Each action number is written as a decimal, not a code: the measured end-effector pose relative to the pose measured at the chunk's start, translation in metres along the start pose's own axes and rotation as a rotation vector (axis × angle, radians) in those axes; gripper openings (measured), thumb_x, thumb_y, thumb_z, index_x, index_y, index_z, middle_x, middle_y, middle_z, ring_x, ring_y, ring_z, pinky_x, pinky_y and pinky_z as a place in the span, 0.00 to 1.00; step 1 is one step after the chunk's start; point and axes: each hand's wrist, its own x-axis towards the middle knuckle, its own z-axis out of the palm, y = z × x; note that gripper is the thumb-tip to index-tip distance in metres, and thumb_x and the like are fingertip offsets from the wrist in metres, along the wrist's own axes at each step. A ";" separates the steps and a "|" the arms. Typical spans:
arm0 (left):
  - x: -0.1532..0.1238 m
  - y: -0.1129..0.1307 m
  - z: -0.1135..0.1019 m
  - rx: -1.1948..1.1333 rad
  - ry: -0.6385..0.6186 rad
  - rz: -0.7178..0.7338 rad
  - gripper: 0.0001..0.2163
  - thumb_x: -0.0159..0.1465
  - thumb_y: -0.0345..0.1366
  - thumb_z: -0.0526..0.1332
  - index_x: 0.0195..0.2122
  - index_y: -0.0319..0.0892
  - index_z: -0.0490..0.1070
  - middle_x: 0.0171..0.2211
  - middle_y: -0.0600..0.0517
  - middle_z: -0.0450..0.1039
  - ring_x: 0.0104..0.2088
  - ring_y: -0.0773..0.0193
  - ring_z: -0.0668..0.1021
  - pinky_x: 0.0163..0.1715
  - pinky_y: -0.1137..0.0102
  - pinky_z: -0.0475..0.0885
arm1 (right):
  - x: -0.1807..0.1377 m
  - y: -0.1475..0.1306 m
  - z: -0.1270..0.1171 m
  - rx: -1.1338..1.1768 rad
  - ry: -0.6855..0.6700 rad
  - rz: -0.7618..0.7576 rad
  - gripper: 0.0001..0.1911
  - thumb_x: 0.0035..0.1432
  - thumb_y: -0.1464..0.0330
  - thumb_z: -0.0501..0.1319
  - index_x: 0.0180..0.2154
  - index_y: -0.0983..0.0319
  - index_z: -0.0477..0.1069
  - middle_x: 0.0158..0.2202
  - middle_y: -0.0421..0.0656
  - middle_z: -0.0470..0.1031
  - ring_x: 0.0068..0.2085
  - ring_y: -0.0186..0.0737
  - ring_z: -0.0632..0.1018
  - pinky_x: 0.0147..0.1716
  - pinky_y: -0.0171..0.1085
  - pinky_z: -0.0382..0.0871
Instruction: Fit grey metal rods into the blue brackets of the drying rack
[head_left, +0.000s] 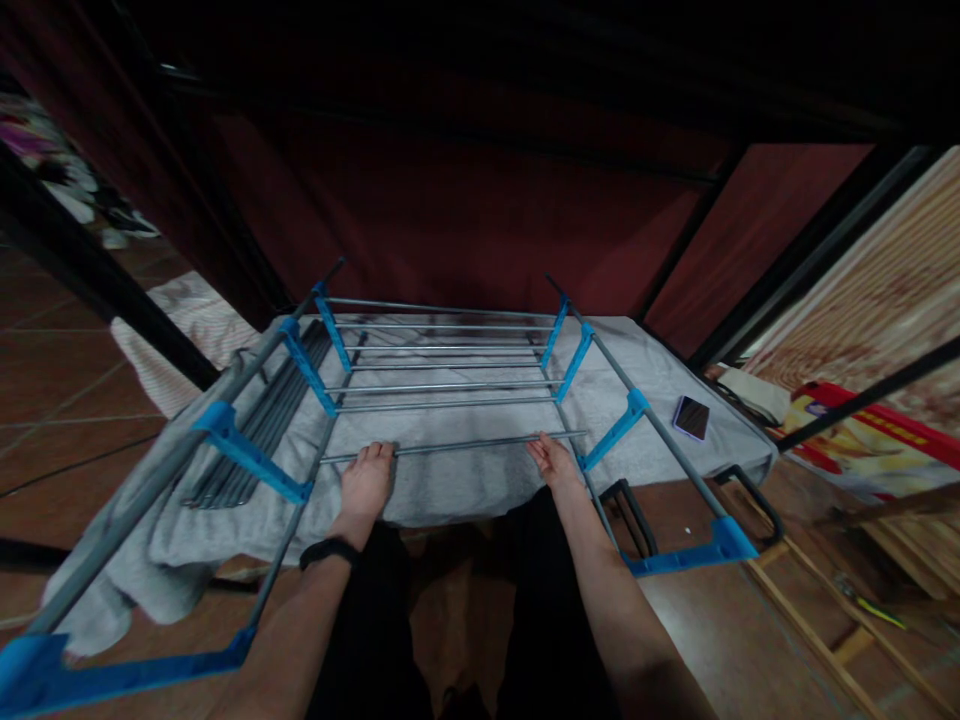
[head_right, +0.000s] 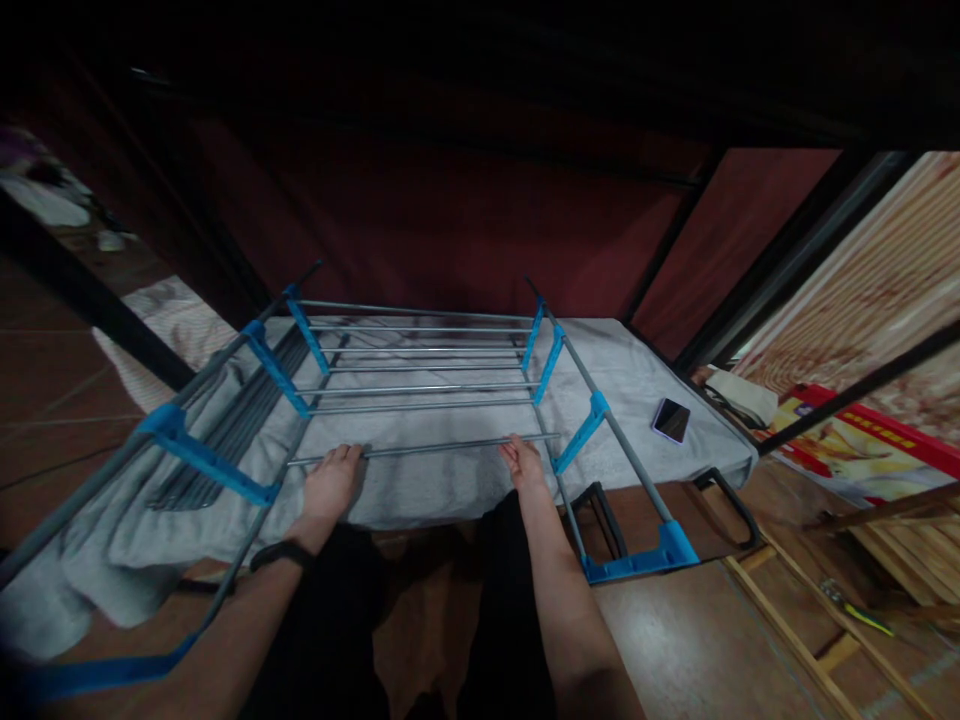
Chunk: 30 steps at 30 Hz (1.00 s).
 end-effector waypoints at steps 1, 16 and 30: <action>-0.001 0.001 -0.001 -0.010 0.001 0.008 0.19 0.70 0.28 0.43 0.55 0.38 0.70 0.50 0.40 0.73 0.52 0.51 0.75 0.47 0.62 0.69 | 0.000 0.000 -0.002 0.003 0.001 0.006 0.12 0.53 0.75 0.68 0.25 0.59 0.67 0.22 0.36 0.77 0.27 0.34 0.81 0.35 0.34 0.82; -0.002 0.005 0.000 -0.098 -0.042 -0.048 0.17 0.70 0.28 0.46 0.54 0.41 0.70 0.48 0.40 0.74 0.50 0.54 0.74 0.47 0.61 0.72 | 0.013 0.003 -0.011 -0.035 -0.014 0.096 0.10 0.55 0.79 0.61 0.27 0.59 0.70 0.26 0.40 0.79 0.29 0.34 0.83 0.35 0.33 0.83; -0.001 0.004 0.003 -0.125 -0.057 -0.071 0.18 0.66 0.22 0.49 0.52 0.39 0.70 0.48 0.40 0.74 0.52 0.55 0.74 0.50 0.62 0.72 | 0.018 0.010 -0.020 -0.153 -0.003 0.146 0.09 0.54 0.79 0.62 0.27 0.59 0.70 0.24 0.41 0.77 0.28 0.37 0.82 0.31 0.34 0.83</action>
